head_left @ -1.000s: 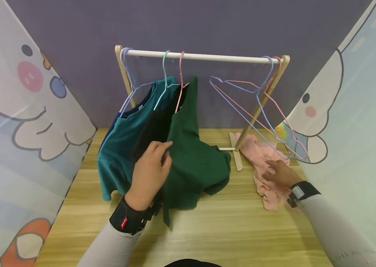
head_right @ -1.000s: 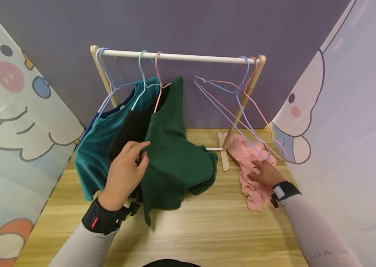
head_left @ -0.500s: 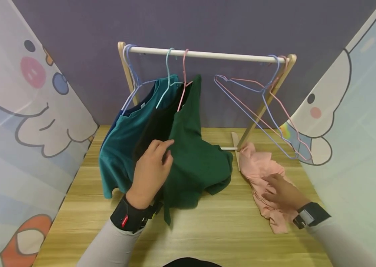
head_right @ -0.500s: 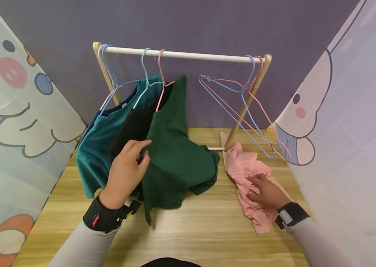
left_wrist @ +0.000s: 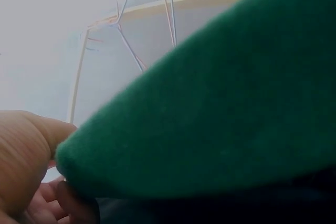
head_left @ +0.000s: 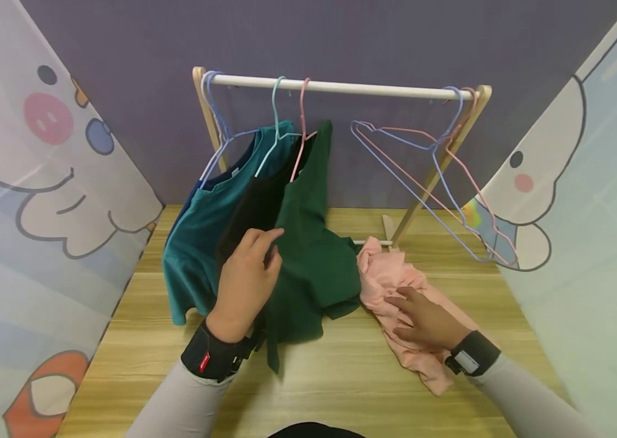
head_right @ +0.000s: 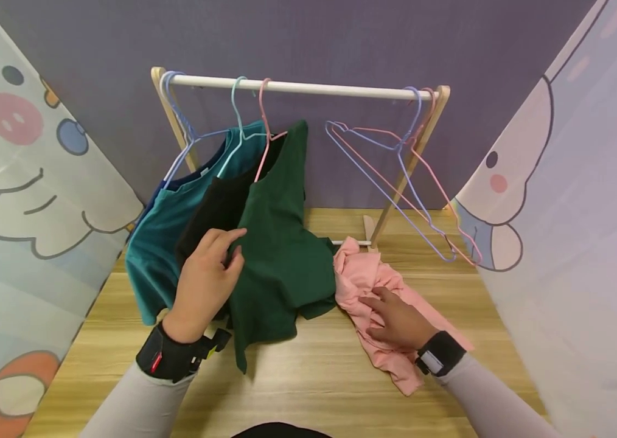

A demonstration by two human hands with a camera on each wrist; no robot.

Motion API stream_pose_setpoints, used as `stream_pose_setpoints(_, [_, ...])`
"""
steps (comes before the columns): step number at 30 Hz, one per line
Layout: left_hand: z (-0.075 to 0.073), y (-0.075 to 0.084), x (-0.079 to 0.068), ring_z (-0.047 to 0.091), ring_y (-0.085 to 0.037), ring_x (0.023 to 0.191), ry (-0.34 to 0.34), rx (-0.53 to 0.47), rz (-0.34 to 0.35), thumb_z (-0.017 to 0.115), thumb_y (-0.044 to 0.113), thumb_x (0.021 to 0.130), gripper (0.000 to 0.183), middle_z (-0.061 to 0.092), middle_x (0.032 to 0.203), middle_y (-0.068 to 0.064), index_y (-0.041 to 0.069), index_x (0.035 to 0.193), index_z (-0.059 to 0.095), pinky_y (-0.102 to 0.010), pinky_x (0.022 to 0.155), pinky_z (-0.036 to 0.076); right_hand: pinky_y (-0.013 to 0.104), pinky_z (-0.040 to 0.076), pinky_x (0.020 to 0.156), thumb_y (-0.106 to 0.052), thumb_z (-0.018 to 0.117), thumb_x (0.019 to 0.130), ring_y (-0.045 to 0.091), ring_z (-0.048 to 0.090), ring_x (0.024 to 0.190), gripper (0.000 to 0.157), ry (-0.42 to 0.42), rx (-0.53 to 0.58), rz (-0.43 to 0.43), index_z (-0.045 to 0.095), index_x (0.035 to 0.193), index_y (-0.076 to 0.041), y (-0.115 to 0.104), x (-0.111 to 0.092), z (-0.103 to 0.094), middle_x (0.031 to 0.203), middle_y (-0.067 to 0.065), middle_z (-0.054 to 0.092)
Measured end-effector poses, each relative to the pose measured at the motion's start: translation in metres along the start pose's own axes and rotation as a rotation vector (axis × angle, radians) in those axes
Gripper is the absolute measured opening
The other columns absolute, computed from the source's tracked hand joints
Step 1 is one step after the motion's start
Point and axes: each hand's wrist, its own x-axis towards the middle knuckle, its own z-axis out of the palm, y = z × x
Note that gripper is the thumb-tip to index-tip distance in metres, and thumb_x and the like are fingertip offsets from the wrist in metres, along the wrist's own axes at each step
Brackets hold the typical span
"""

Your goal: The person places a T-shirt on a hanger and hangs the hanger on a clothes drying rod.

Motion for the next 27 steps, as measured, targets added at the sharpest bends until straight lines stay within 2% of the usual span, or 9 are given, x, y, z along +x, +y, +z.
stream_pose_setpoints(5, [0.000,0.001,-0.001,0.062,-0.023,0.077,-0.002,0.004,-0.010,0.068,0.003,0.096,0.035,0.064,0.106,-0.011,0.011,0.130,0.070,-0.037,0.059,0.053,0.043,0.058,0.085,-0.034,0.078,0.090,0.035,0.064,0.121,0.066,-0.062,-0.014,0.020,0.056,0.149,-0.015,-0.017,0.025,-0.002,0.149,0.022,0.049])
stream_pose_setpoints(8, [0.001,0.002,-0.002,0.061,-0.022,0.077,-0.001,0.004,-0.012,0.068,0.003,0.096,0.035,0.064,0.106,-0.010,0.011,0.130,0.071,-0.036,0.058,0.052,0.042,0.057,0.087,-0.032,0.078,0.089,0.031,0.065,0.117,0.061,-0.065,-0.016,-0.003,0.060,0.145,-0.016,-0.026,0.039,-0.003,0.146,0.019,0.052])
stream_pose_setpoints(13, [0.003,0.002,-0.002,0.058,-0.020,0.074,0.008,-0.005,-0.003,0.068,0.002,0.096,0.036,0.064,0.105,-0.010,0.011,0.130,0.070,-0.033,0.055,0.046,0.044,0.056,0.092,-0.024,0.081,0.086,0.027,0.064,0.114,0.053,0.004,-0.067,-0.148,0.066,0.136,-0.015,-0.032,0.062,-0.002,0.132,0.014,0.062])
stream_pose_setpoints(18, [0.004,0.002,-0.002,0.060,-0.021,0.076,0.019,-0.005,0.001,0.069,0.001,0.095,0.037,0.064,0.105,-0.010,0.011,0.130,0.070,-0.034,0.056,0.048,0.044,0.056,0.093,-0.026,0.083,0.084,0.030,0.060,0.121,0.053,0.028,-0.105,-0.241,0.066,0.133,-0.013,-0.040,0.080,0.005,0.131,0.015,0.064])
stream_pose_setpoints(23, [0.003,0.000,-0.003,0.059,-0.021,0.073,0.022,-0.008,-0.004,0.068,0.001,0.095,0.036,0.064,0.106,-0.011,0.011,0.130,0.070,-0.034,0.057,0.048,0.042,0.055,0.098,-0.031,0.080,0.087,0.028,0.058,0.127,0.054,0.003,-0.091,-0.259,0.064,0.136,-0.016,-0.053,0.093,0.013,0.137,0.014,0.061])
stream_pose_setpoints(27, [0.001,0.000,-0.003,0.058,-0.020,0.071,0.030,-0.012,-0.002,0.067,0.001,0.096,0.035,0.063,0.105,-0.011,0.010,0.129,0.070,-0.034,0.057,0.047,0.040,0.053,0.100,-0.032,0.078,0.088,0.025,0.056,0.127,0.054,0.019,-0.110,-0.277,0.063,0.138,-0.018,-0.059,0.096,0.019,0.139,0.011,0.059])
